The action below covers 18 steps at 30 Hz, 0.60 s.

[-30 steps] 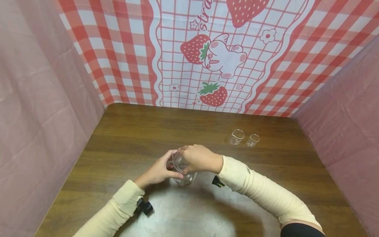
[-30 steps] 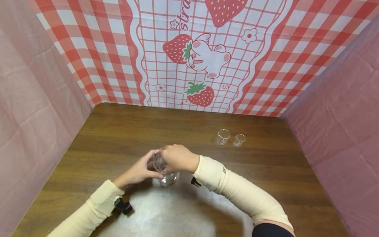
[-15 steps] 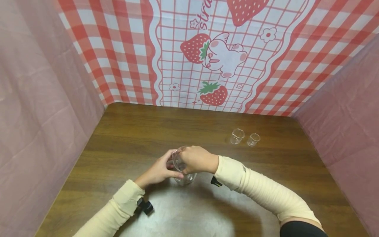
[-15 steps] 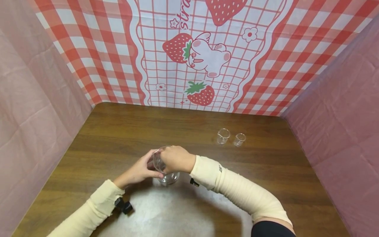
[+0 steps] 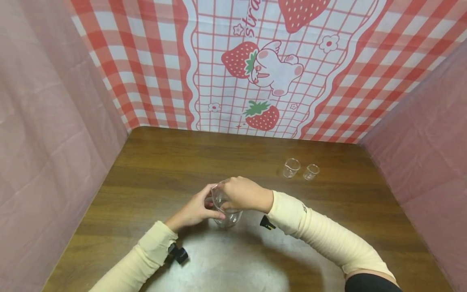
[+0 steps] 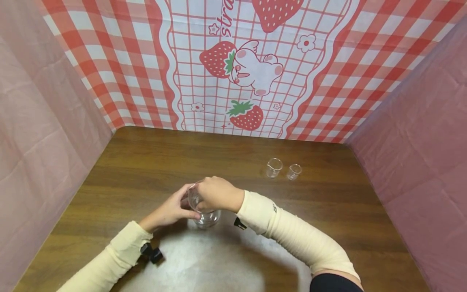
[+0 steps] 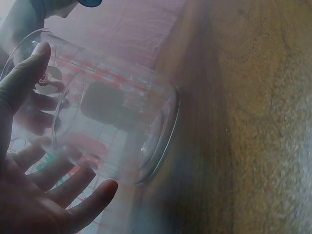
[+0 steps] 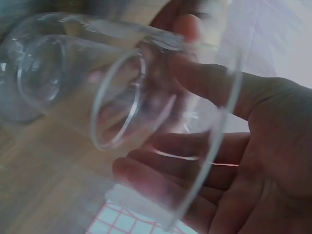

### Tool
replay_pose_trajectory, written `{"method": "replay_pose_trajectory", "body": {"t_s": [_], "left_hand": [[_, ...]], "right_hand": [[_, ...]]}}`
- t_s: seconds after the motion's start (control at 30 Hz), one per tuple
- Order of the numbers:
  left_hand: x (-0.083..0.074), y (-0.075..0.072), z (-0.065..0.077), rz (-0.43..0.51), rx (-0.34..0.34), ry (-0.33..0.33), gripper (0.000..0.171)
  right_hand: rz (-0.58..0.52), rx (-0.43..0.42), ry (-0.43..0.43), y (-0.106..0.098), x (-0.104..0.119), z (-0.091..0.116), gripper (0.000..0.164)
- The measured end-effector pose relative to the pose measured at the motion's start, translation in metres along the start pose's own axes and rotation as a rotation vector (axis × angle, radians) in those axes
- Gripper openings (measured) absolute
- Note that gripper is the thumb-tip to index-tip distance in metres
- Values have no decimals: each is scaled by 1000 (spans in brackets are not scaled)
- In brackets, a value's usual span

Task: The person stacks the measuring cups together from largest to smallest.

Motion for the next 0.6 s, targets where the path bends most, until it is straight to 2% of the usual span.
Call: {"method": "replay_pose_trajectory", "body": {"t_s": [0.2,0.37,0.6], "left_hand": [[-1,0,0,-3,-2,4,82],[0,0,0,1,-2,4,82],[-1,0,1,4,0,15,81]], "right_hand": [[-53,-35,39,-15,-6,1,34],[-90,-97,33,-28,-8,4,30],[-108,-131,35,-34,-12,5,28]]}}
Point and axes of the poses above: each hand's wrist, its own z-axis away from the middle knuckle, its own y-axis out of the palm, x = y × z, the point moved 10 cm from there along -z, towards the middle knuckle, and after that the axes turned 1 degree about -z, right-handed, at the moved point
